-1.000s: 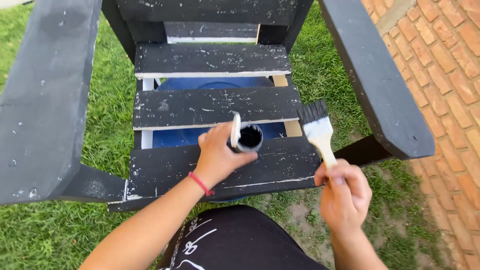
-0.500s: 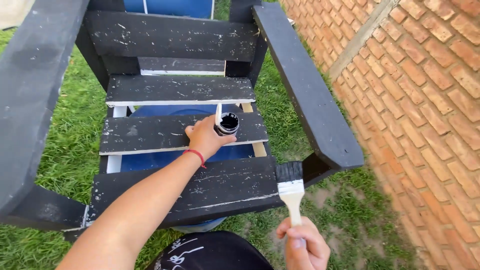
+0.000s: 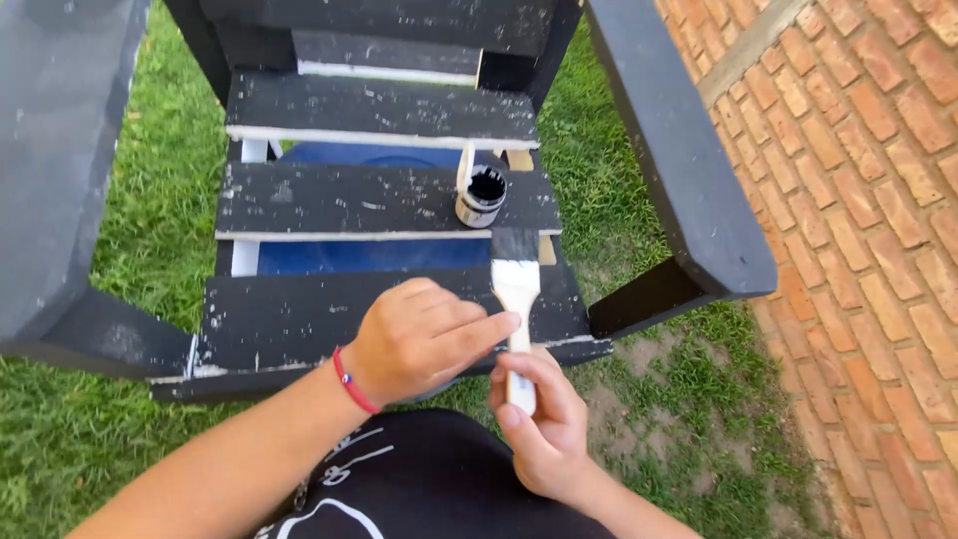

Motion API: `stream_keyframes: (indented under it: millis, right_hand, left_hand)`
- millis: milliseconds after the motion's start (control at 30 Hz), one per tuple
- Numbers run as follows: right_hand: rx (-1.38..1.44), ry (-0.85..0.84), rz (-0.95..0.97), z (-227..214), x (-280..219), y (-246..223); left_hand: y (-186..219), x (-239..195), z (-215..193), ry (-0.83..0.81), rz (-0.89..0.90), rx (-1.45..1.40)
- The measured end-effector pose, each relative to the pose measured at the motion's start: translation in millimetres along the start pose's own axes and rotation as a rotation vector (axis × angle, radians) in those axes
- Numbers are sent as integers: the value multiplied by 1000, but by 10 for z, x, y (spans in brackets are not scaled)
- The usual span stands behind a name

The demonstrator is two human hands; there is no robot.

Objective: Painting a wooden chair with black paint using a paintbrush in an outdoor area.

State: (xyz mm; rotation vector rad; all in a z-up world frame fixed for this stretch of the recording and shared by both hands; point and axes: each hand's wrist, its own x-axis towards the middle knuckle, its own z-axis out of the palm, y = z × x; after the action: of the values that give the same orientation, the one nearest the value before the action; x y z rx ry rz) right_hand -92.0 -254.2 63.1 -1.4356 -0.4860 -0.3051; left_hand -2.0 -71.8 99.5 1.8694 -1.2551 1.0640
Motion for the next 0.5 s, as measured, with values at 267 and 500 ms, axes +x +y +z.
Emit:
stream_keyframes:
  millis: [267,500]
  right_hand:
    - [88,-175,106,-26,78,4]
    - [-27,-377,-241,-977,272,-558]
  left_hand:
    - [39,113,73,68,-31,8]
    - [-283,395,36,160,-147,34]
